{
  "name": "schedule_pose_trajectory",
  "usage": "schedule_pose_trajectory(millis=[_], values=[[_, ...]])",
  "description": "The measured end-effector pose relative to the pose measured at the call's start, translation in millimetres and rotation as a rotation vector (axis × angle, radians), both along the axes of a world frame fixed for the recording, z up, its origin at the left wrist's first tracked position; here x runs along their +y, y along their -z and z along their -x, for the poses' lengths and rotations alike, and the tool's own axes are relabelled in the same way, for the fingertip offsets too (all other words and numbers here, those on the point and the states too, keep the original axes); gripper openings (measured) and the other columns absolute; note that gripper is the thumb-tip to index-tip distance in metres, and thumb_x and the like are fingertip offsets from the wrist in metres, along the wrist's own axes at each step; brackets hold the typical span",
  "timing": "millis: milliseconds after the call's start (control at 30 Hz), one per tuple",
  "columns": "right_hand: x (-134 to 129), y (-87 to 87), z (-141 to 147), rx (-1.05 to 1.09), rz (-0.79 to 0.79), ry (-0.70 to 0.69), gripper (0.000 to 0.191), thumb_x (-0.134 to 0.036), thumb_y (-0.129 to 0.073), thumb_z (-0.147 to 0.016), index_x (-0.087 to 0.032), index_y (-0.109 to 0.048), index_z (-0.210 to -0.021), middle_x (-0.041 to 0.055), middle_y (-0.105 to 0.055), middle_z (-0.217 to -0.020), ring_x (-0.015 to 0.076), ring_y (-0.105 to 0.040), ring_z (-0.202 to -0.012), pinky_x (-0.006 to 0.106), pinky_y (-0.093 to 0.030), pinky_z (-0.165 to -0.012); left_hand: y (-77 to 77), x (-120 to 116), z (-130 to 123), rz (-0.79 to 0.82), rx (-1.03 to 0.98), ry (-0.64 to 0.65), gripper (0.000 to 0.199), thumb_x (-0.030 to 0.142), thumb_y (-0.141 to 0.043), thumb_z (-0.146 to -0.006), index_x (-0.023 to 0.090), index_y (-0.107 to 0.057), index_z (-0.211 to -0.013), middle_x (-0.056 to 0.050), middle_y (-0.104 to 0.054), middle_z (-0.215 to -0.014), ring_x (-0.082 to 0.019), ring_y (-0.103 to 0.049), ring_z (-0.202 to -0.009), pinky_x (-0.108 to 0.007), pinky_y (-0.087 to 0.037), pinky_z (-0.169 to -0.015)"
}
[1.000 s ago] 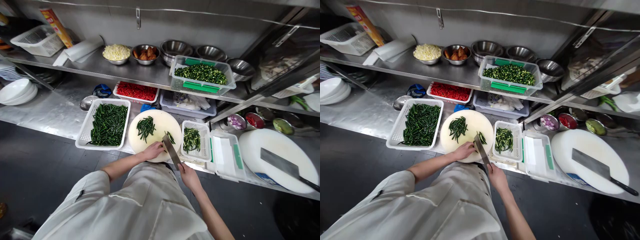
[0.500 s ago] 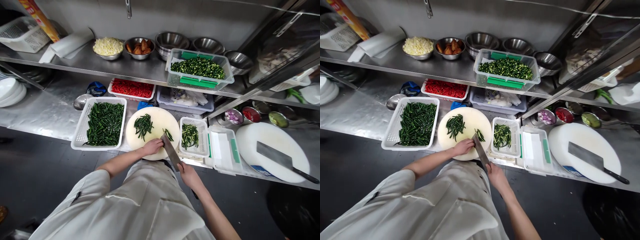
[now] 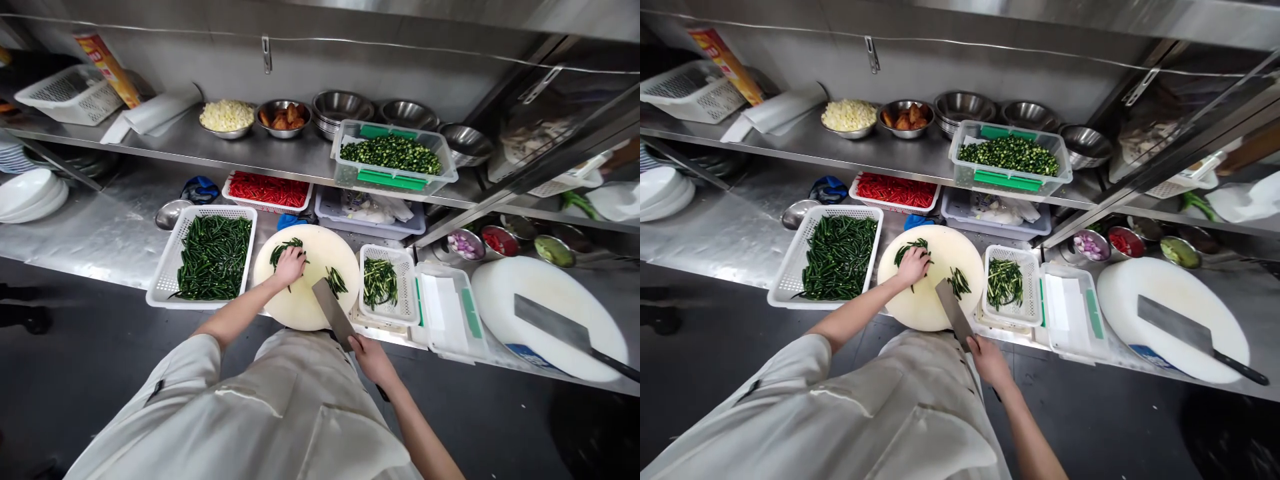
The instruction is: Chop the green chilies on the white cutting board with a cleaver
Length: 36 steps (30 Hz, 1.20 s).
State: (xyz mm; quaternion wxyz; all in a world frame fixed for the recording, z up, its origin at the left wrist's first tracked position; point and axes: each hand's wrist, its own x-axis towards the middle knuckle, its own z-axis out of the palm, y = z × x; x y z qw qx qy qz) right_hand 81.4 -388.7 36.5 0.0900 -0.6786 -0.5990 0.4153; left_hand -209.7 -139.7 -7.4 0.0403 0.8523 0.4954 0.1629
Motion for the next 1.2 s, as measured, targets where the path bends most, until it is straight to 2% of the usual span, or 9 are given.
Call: schedule_pose_trajectory(millis=[100,267,367,533,767,833,1000,1100,1200], values=[[-5.2,0.9,-2.2,-0.039,0.036,0.032,0.039,-0.041,-0.039,-0.109,-0.023,-0.071,-0.095,0.0094,-0.08,-0.1,0.0264,-0.074,-0.096,0.031,-0.047,-0.083,3.5,-11.9,-2.6,0.028,-0.049,0.151,0.022,0.027,-0.056,-0.106,0.021,-0.074,-0.115,-0.014,-0.064,-0.127,-0.031,-0.055,-0.121,-0.045,-0.049,-0.1],[2.1,-8.6,6.2,-0.224,0.068,0.043,0.04,-0.041,-0.038,-0.112,-0.022,-0.073,-0.105,0.0115,-0.08,-0.101,0.0273,-0.075,-0.096,0.03,-0.043,-0.078,27.7,-73.9,-32.0,0.167,-0.113,0.504,0.023,0.023,-0.053,-0.107,0.023,-0.072,-0.121,-0.007,-0.068,-0.12,-0.021,-0.063,-0.109,-0.033,-0.054,-0.098],[0.8,-17.5,6.4,-0.276,0.092,0.004,0.039,-0.041,-0.038,-0.113,-0.022,-0.072,-0.11,0.0119,-0.08,-0.098,0.0276,-0.075,-0.091,0.031,-0.041,-0.076,39.7,-93.2,-44.1,0.244,-0.156,0.57,0.026,0.019,-0.05,-0.106,0.02,-0.071,-0.121,-0.009,-0.069,-0.12,-0.021,-0.065,-0.112,-0.035,-0.054,-0.103],[-3.1,-14.1,4.4,-0.247,0.106,-0.019,0.036,-0.038,-0.041,-0.113,-0.02,-0.071,-0.105,0.0125,-0.08,-0.099,0.0262,-0.075,-0.091,0.03,-0.04,-0.075,46.2,-92.2,-47.3,0.285,-0.212,0.58,0.025,0.019,-0.05,-0.106,0.018,-0.071,-0.12,-0.01,-0.07,-0.121,-0.022,-0.065,-0.114,-0.038,-0.055,-0.104],[32.0,9.1,36.1,-0.192,0.011,0.11,0.038,-0.038,-0.037,-0.112,-0.02,-0.071,-0.114,0.0139,-0.08,-0.11,0.0271,-0.074,-0.104,0.03,-0.046,-0.083,36.2,-79.5,-42.4,0.248,-0.24,0.654,0.023,0.022,-0.05,-0.107,0.018,-0.072,-0.114,-0.009,-0.071,-0.114,-0.023,-0.064,-0.106,-0.036,-0.053,-0.098],[32.2,7.8,29.9,-0.144,-0.026,0.11,0.041,-0.042,-0.036,-0.111,-0.022,-0.071,-0.106,0.0128,-0.08,-0.106,0.0276,-0.074,-0.103,0.03,-0.046,-0.083,26.0,-61.2,-39.1,0.195,-0.164,0.545,0.022,0.024,-0.052,-0.106,0.02,-0.072,-0.11,-0.01,-0.069,-0.112,-0.025,-0.062,-0.107,-0.039,-0.051,-0.098],[5.4,2.9,3.3,-0.025,-0.038,0.02,0.04,-0.044,-0.036,-0.11,-0.023,-0.069,-0.1,0.0119,-0.079,-0.106,0.0276,-0.073,-0.101,0.031,-0.047,-0.083,-1.0,-1.7,-30.0,0.064,0.027,-0.135,0.028,0.036,-0.063,-0.099,0.013,-0.073,-0.111,-0.021,-0.061,-0.122,-0.039,-0.051,-0.121,-0.055,-0.043,-0.102],[-4.7,4.8,-5.9,-0.033,0.024,-0.029,0.04,-0.043,-0.037,-0.11,-0.023,-0.069,-0.095,0.0101,-0.079,-0.099,0.0271,-0.074,-0.097,0.031,-0.046,-0.081,-5.5,12.1,-24.0,0.069,0.073,-0.131,0.026,0.033,-0.063,-0.099,0.012,-0.074,-0.11,-0.022,-0.06,-0.123,-0.04,-0.048,-0.123,-0.056,-0.042,-0.104],[-3.5,7.4,-9.4,-0.089,0.03,0.014,0.043,-0.044,-0.035,-0.111,-0.023,-0.07,-0.098,0.0102,-0.08,-0.101,0.0271,-0.074,-0.097,0.03,-0.045,-0.08,3.5,-6.8,-20.4,0.074,-0.026,-0.029,0.023,0.029,-0.057,-0.102,0.016,-0.074,-0.112,-0.017,-0.061,-0.119,-0.035,-0.052,-0.12,-0.051,-0.046,-0.102]])
